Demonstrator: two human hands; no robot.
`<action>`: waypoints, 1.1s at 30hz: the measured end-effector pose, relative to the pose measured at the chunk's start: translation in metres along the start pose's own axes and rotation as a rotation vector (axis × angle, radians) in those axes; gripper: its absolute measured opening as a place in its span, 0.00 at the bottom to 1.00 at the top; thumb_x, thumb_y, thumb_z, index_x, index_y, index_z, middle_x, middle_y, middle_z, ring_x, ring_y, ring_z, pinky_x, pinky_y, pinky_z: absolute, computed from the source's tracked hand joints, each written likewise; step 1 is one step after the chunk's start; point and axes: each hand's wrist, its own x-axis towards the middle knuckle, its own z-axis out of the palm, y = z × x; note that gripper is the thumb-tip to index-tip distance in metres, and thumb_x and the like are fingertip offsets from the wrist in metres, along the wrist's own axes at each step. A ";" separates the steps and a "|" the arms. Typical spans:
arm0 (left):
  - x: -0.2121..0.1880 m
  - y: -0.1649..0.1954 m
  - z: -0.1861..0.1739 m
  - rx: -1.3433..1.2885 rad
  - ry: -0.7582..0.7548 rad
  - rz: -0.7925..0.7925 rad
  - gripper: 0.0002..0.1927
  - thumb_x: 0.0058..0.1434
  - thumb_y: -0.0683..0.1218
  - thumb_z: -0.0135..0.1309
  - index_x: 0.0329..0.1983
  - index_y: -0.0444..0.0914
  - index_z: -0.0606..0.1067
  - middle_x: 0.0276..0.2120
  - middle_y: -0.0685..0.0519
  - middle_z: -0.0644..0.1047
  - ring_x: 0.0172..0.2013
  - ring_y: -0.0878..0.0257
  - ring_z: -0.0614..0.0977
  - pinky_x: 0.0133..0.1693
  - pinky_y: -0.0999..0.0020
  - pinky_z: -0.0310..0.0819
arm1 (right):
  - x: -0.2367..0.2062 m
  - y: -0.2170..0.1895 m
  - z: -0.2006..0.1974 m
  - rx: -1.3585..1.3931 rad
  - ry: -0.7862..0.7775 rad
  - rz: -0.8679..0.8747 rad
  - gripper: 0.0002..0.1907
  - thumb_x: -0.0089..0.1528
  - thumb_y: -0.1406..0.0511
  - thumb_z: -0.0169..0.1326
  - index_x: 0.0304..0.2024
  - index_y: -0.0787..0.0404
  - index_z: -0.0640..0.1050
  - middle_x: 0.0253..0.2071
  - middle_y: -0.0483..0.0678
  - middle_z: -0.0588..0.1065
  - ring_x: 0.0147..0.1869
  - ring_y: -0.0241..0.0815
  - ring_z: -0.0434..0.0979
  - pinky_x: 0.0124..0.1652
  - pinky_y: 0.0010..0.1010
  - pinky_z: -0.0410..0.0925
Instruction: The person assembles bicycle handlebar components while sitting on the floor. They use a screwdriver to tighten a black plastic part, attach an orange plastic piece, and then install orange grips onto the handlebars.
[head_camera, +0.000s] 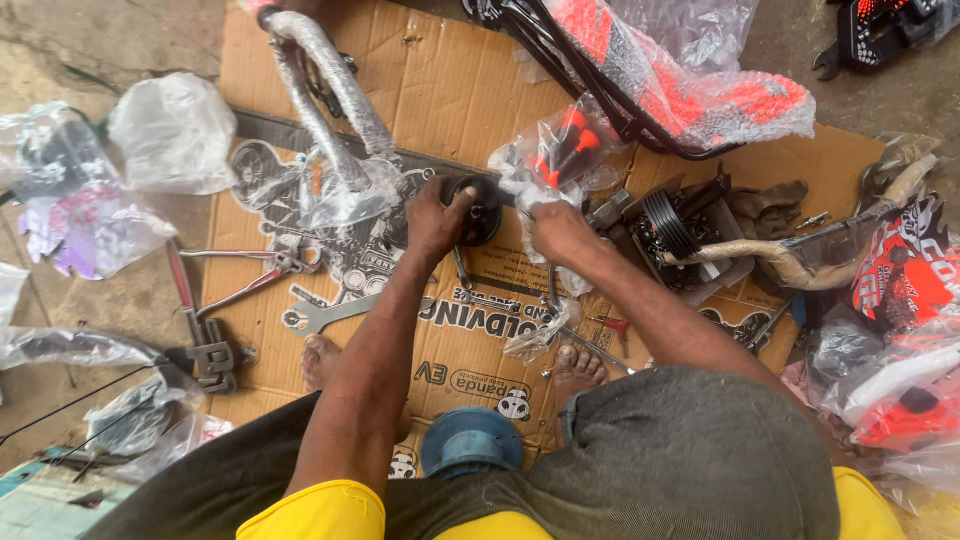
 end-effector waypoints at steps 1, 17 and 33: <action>-0.003 0.006 -0.008 -0.033 -0.005 -0.079 0.30 0.59 0.63 0.59 0.51 0.35 0.78 0.41 0.42 0.82 0.42 0.52 0.83 0.47 0.55 0.76 | -0.007 0.003 -0.012 0.056 -0.073 0.063 0.19 0.63 0.67 0.50 0.56 0.63 0.76 0.54 0.62 0.75 0.59 0.58 0.75 0.60 0.46 0.66; -0.086 0.240 -0.228 0.083 -0.177 0.254 0.31 0.66 0.66 0.49 0.46 0.33 0.76 0.33 0.44 0.81 0.34 0.57 0.83 0.37 0.61 0.77 | -0.109 -0.106 -0.275 -0.438 -0.185 0.205 0.22 0.60 0.59 0.58 0.57 0.55 0.81 0.51 0.54 0.81 0.54 0.53 0.81 0.51 0.46 0.74; -0.104 0.170 -0.166 -0.415 -0.093 0.032 0.23 0.69 0.57 0.53 0.45 0.30 0.76 0.30 0.52 0.79 0.29 0.67 0.78 0.31 0.71 0.75 | -0.066 -0.115 0.036 -0.077 0.336 0.327 0.35 0.55 0.70 0.53 0.68 0.57 0.67 0.74 0.68 0.48 0.73 0.72 0.49 0.63 0.68 0.54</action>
